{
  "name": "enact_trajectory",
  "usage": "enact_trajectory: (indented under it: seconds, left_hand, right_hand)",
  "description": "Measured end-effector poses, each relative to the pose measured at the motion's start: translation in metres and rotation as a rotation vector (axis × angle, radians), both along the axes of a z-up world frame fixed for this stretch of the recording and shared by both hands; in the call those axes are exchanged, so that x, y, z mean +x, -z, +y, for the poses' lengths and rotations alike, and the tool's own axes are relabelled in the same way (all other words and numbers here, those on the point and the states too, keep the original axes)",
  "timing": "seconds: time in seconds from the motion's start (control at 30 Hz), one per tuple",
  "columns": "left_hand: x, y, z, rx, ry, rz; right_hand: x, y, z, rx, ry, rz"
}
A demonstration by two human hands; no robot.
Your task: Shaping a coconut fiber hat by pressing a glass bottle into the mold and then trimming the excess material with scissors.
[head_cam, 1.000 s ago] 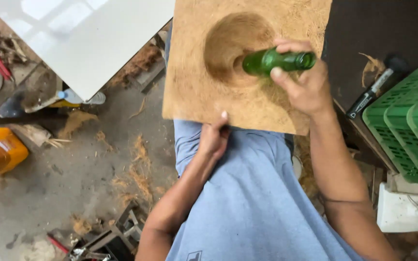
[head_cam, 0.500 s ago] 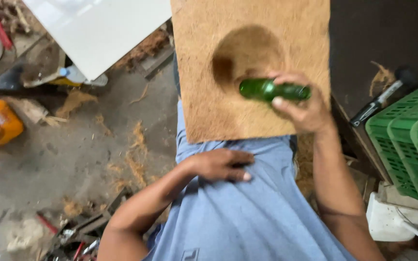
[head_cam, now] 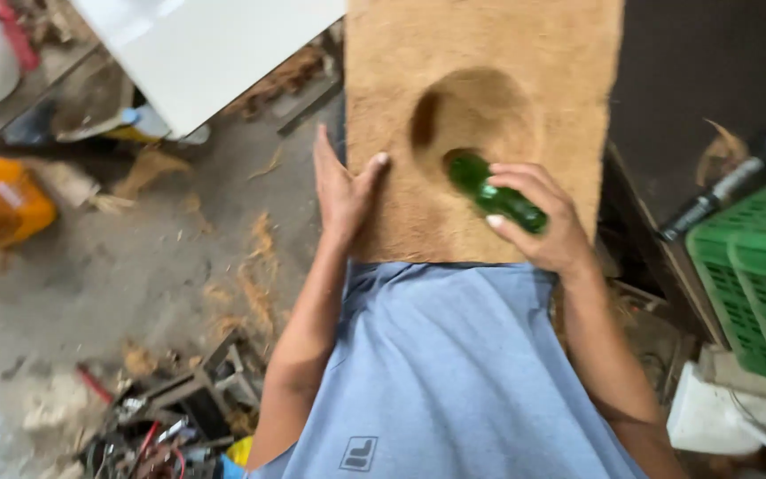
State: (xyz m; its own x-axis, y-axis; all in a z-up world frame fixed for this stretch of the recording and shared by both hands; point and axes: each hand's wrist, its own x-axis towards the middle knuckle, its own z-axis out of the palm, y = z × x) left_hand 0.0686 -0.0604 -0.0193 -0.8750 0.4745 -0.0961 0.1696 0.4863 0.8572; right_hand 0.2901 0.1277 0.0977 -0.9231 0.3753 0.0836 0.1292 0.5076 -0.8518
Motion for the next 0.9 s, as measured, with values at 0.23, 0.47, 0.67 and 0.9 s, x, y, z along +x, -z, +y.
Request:
enact_trajectory:
  seconds: [0.23, 0.47, 0.67, 0.9]
  left_hand:
    - [-0.013, 0.000, -0.007, -0.117, -0.147, -0.312]
    - [-0.015, -0.019, -0.003, -0.083, -0.144, -0.375]
    - [-0.014, -0.019, -0.010, 0.006, -0.162, -0.362]
    - [-0.014, -0.011, -0.009, -0.022, -0.163, -0.325]
  right_hand:
    - [-0.003, 0.023, 0.017, 0.005, -0.002, 0.007]
    - [-0.026, -0.001, 0.022, 0.116, 0.028, 0.161]
    - [-0.041, 0.022, -0.020, 0.135, -0.066, 0.172]
    - [-0.061, 0.020, -0.068, 0.538, -0.010, 0.131]
